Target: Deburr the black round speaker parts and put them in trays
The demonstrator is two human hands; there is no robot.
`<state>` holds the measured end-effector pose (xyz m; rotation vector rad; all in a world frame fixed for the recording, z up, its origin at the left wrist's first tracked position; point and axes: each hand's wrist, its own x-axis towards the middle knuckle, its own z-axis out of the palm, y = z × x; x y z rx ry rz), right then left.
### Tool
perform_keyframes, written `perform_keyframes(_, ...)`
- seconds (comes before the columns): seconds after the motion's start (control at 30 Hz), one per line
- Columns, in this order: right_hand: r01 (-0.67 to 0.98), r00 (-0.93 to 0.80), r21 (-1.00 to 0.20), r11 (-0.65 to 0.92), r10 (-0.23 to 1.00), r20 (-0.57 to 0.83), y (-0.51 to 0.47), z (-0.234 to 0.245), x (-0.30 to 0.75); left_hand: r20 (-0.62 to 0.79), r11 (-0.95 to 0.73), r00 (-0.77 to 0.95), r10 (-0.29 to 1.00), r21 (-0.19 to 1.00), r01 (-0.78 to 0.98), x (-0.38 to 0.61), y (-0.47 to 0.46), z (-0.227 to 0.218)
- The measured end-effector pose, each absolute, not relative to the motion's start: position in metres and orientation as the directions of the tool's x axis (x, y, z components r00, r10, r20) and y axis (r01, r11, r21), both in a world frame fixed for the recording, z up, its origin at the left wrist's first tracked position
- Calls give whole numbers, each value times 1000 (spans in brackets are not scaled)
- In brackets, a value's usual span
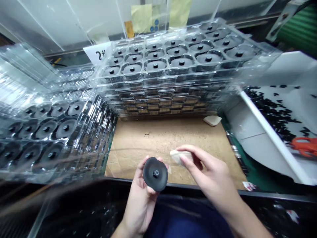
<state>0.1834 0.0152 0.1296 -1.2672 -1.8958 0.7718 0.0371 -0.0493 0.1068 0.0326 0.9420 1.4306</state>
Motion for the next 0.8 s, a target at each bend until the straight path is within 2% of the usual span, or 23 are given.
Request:
perform_keyframes(0.1,409,-332,-783,469,875,352,5,140,179,-517,230,-100,850,534,-814,38,-50,107)
perform_keyframes(0.17,364,-471,-776,514,821,323,-1,147,172,-517,234,-97,851,537,-811,38,-49,108)
perform_keyframes(0.23,361,-533,-785,504,802,269,-4,148,166,-513,200,-144,846,558,-805,35,-47,109)
perform_keyframes(0.33,288,-461,-823,489,824,329,-2,140,166,-473,135,-214,855,600,-789,31,-43,112)
perform_keyframes(0.4,266,-412,-860,436,858,307,-2,133,173,-453,140,-193,871,603,-785,29,-43,113)
perform_keyframes(0.5,408,-348,-850,332,918,192,-1,129,190,-457,180,-132,880,577,-796,30,-44,112)
perform_keyframes(0.57,508,-235,-807,302,950,207,-1,135,198,-462,191,-114,879,563,-804,34,-45,112)
perform_keyframes(0.63,520,-174,-772,365,930,323,-1,143,197,-453,201,-89,887,553,-809,38,-46,112)
perform_keyframes(0.7,427,-256,-737,524,851,458,-1,150,191,-438,225,-46,898,547,-806,40,-46,113)
perform_keyframes(0.73,379,-331,-720,582,811,482,0,151,187,-445,242,-36,895,551,-799,39,-46,113)
perform_keyframes(0.8,365,-471,-698,616,769,433,2,152,181,-479,270,-47,876,570,-776,36,-47,113)
